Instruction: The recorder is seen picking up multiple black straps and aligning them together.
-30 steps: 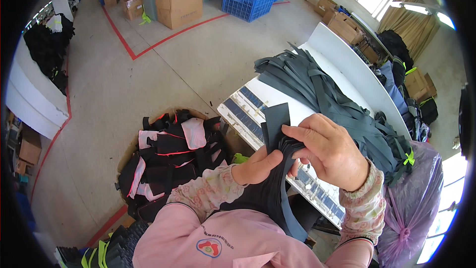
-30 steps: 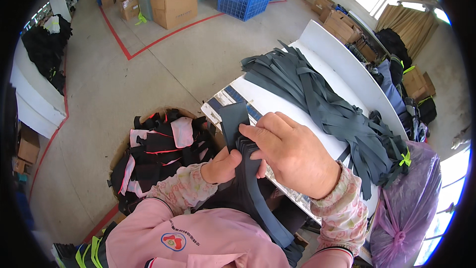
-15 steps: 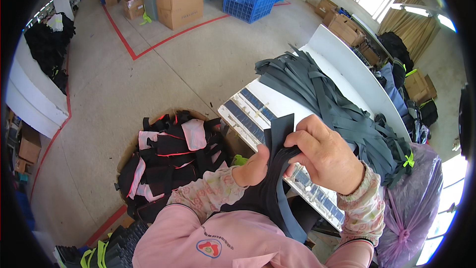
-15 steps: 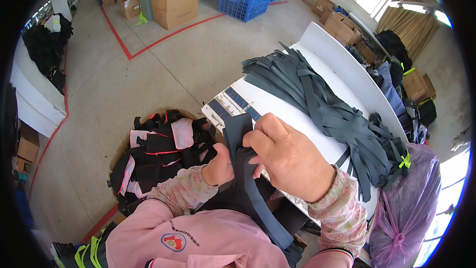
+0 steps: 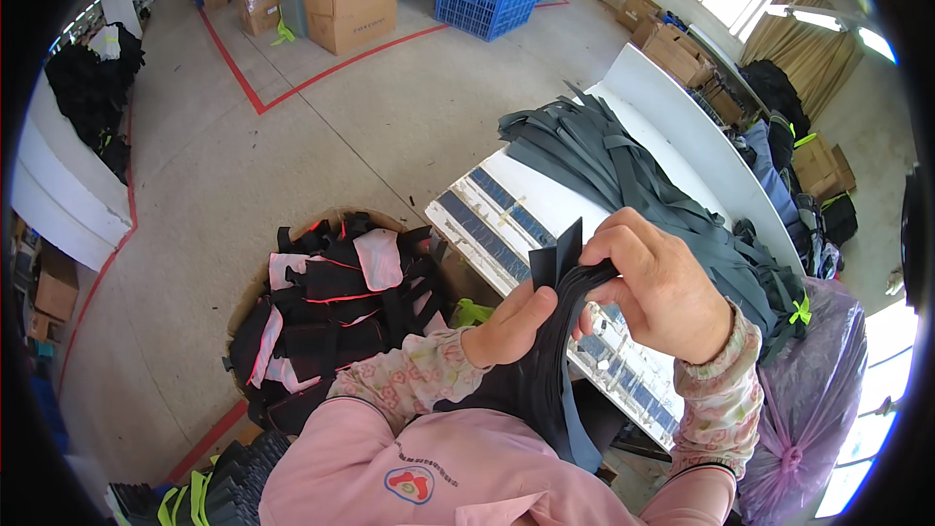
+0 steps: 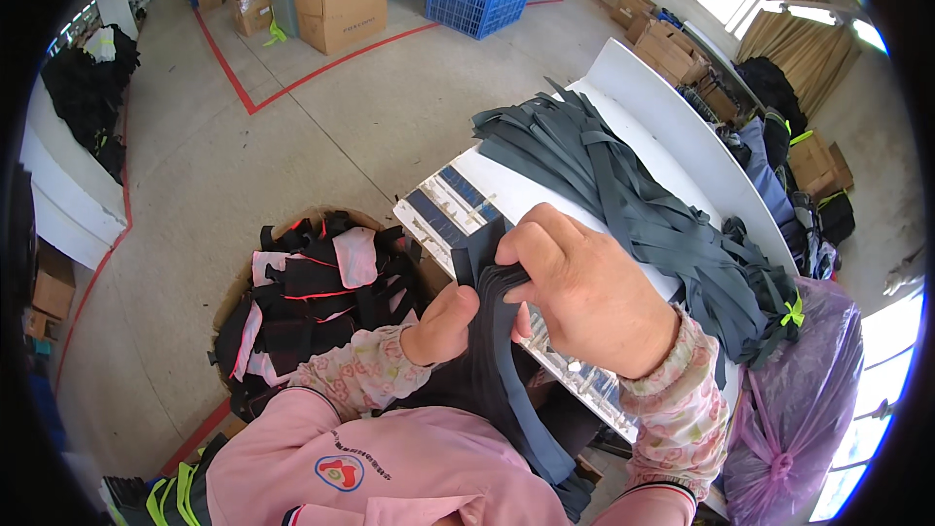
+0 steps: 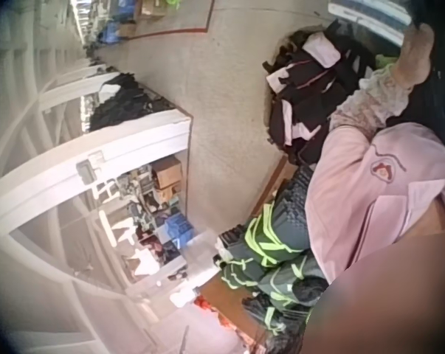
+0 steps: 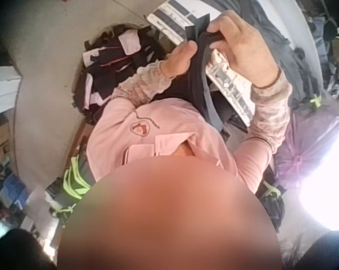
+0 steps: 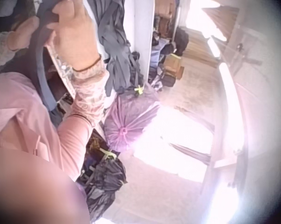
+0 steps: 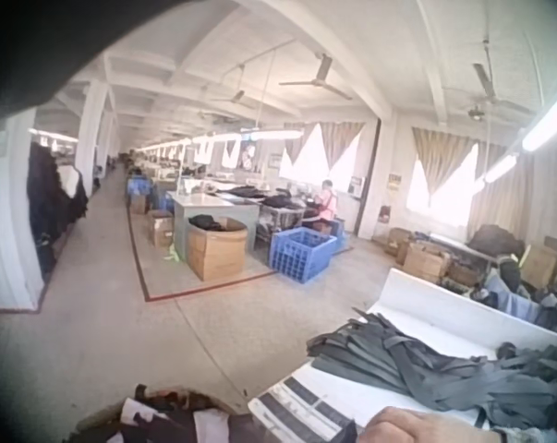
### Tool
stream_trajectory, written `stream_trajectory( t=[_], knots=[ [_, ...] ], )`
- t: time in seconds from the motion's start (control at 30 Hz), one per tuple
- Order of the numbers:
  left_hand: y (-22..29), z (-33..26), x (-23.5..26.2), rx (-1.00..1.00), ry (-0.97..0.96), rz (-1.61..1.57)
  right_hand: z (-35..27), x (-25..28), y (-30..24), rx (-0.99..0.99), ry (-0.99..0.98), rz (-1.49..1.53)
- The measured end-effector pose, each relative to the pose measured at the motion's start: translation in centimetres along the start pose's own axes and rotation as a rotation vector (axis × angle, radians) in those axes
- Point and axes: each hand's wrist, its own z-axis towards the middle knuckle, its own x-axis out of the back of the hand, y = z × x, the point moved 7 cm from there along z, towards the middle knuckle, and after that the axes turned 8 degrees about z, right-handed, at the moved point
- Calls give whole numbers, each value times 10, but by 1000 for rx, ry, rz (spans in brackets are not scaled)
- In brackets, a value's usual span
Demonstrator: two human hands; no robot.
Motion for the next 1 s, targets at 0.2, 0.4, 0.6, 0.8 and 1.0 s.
stream_trajectory(
  t=[0.2,0.4,0.6,0.8,1.0],
  knots=[
    [-1,2,-9,-32,-40,-59,0,16,0,-40,43,96],
    [-2,2,-8,29,14,-75,0,6,0,-74,-38,49],
    [1,3,-1,-24,51,0,1,1,-6,-32,-18,-20],
    [13,8,-4,-65,119,-48,-2,-9,-5,-22,-41,-7],
    [12,9,-1,39,39,11,-1,-6,-2,-69,-58,5]
  ],
)
